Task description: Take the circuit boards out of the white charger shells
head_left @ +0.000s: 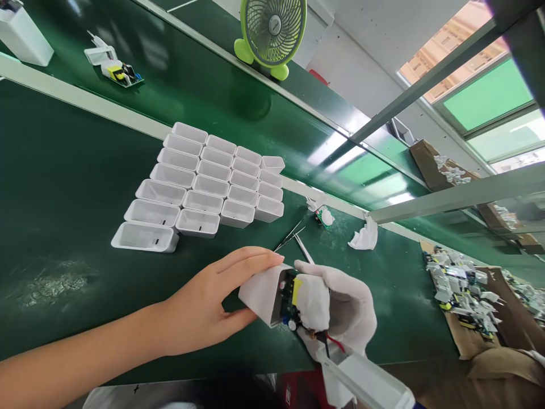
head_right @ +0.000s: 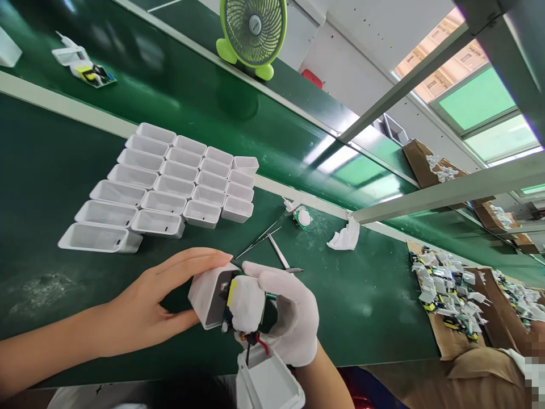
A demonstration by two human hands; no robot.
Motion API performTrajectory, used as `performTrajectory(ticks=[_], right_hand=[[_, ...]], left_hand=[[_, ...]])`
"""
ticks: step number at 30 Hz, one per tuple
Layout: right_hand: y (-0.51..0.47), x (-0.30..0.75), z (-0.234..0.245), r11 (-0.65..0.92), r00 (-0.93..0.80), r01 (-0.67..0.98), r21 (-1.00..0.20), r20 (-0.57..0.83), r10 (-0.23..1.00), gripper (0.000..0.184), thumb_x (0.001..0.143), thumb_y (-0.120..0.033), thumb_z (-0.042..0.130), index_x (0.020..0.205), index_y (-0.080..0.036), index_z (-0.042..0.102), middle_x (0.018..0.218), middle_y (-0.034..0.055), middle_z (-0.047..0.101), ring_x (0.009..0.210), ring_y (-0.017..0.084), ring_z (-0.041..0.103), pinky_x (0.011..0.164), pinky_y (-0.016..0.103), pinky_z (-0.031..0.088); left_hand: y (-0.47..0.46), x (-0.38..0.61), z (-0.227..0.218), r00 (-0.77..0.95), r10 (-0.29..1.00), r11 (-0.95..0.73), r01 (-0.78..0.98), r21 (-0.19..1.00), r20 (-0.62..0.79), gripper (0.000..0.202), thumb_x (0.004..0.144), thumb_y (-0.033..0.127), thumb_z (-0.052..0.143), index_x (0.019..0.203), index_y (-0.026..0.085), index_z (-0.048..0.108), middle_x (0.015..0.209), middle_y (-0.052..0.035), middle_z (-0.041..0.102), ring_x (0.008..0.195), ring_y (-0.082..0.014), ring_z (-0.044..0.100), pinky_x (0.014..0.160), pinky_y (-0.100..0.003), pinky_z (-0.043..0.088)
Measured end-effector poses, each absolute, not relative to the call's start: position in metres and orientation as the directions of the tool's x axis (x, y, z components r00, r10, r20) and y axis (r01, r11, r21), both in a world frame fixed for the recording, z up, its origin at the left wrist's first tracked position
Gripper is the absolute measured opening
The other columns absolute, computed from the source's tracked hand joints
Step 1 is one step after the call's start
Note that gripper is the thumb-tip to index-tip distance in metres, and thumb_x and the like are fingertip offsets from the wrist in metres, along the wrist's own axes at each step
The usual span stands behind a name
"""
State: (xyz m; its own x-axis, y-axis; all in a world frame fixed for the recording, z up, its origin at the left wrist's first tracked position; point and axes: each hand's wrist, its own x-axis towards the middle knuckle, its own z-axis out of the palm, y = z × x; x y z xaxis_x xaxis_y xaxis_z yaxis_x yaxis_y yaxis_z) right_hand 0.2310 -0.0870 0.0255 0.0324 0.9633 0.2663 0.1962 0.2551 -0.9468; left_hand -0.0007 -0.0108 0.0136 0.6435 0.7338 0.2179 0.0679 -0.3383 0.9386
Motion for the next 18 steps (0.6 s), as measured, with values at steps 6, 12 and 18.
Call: performTrajectory(ticks=[6, 12, 18], right_hand=[[-0.079, 0.231, 0.031, 0.378, -0.085, 0.296, -0.877, 0.37, 0.925, 0.076, 0.066, -0.011, 0.085, 0.133, -0.032, 0.056, 0.129, 0.0077, 0.068, 0.109, 0.033, 0.071, 0.085, 0.048, 0.066], [-0.075, 0.235, 0.034, 0.397, -0.168, 0.283, -0.873, 0.362, 0.917, 0.081, 0.066, -0.008, 0.084, 0.136, -0.033, 0.053, 0.135, 0.0057, 0.065, 0.113, 0.034, 0.069, 0.091, 0.045, 0.065], [-0.077, 0.234, 0.033, 0.39, -0.149, 0.27, -0.88, 0.362, 0.92, 0.072, 0.071, -0.011, 0.08, 0.135, -0.03, 0.053, 0.132, 0.0088, 0.067, 0.109, 0.034, 0.071, 0.084, 0.046, 0.067]], left_hand=[[-0.01, -0.001, 0.014, 0.635, 0.705, -0.442, 0.044, 0.896, 0.317, 0.061, 0.088, 0.009, 0.06, 0.144, 0.027, 0.045, 0.139, -0.0073, 0.058, 0.13, -0.0241, 0.057, 0.108, -0.036, 0.053], [-0.01, -0.001, 0.01, 0.633, 0.674, -0.506, 0.022, 0.862, 0.379, 0.063, 0.088, 0.007, 0.06, 0.145, 0.027, 0.041, 0.14, -0.0064, 0.056, 0.13, -0.0197, 0.056, 0.111, -0.028, 0.049], [-0.008, -0.002, 0.01, 0.645, 0.666, -0.5, 0.014, 0.866, 0.374, 0.064, 0.089, 0.007, 0.058, 0.146, 0.028, 0.04, 0.14, -0.005, 0.055, 0.131, -0.0186, 0.054, 0.113, -0.027, 0.047]])
